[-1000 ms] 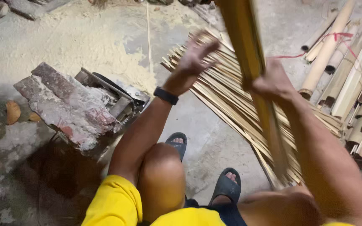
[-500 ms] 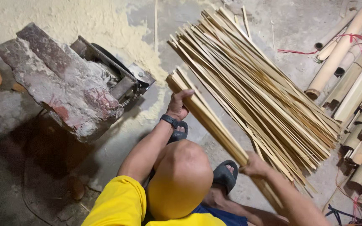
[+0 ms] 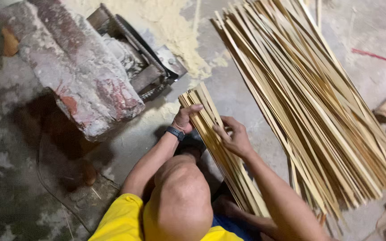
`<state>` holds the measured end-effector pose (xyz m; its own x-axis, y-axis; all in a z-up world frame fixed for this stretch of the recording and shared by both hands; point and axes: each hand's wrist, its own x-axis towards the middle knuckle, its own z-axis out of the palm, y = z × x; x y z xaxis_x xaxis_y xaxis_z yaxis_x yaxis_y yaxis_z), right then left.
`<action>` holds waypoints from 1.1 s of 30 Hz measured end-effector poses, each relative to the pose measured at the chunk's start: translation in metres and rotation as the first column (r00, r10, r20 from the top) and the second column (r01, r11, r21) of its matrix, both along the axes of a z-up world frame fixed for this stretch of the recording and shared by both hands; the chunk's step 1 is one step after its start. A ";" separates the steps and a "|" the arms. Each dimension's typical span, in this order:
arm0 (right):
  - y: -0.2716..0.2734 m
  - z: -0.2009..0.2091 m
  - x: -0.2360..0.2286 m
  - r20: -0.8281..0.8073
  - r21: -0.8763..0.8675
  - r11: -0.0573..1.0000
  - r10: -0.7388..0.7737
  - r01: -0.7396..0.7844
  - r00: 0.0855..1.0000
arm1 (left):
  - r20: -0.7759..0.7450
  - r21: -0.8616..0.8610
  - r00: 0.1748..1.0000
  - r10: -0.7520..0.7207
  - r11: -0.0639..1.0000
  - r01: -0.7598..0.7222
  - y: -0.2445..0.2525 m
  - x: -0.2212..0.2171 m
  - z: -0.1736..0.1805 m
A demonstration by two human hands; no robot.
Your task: The person uses a bench-mounted circular saw to cut thin wooden strips one at a time. They feed each strip through the blade, then gather the cut pieces and place them into a growing stack on the floor.
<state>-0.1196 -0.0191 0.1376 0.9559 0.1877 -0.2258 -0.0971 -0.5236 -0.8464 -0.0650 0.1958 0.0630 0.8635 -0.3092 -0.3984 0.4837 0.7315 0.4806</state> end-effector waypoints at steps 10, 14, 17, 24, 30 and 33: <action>0.035 0.019 0.051 0.350 -0.180 0.972 0.210 -0.154 0.913 | -0.333 0.094 0.921 0.201 0.979 -0.179 0.010 -0.012 -0.086; 0.052 0.010 0.074 0.317 -0.244 0.945 0.291 -0.219 0.903 | -0.380 0.127 0.868 0.319 0.948 -0.292 0.040 -0.024 -0.072; 0.070 0.001 0.087 0.332 -0.198 0.959 0.262 -0.204 0.906 | -0.340 0.111 0.900 0.271 0.962 -0.248 0.053 -0.027 -0.043; 0.100 -0.016 0.110 0.253 -0.159 0.946 0.316 -0.283 0.915 | -0.239 -0.011 0.954 0.183 0.981 -0.192 0.060 -0.015 -0.034; 0.120 -0.020 0.118 0.244 -0.192 0.945 0.309 -0.266 0.919 | -0.290 0.063 0.949 0.125 0.992 -0.112 0.059 -0.011 -0.075; 0.110 -0.017 0.119 0.253 -0.180 0.938 0.336 -0.297 0.907 | -0.278 0.110 0.938 0.205 0.977 -0.181 0.051 -0.006 -0.080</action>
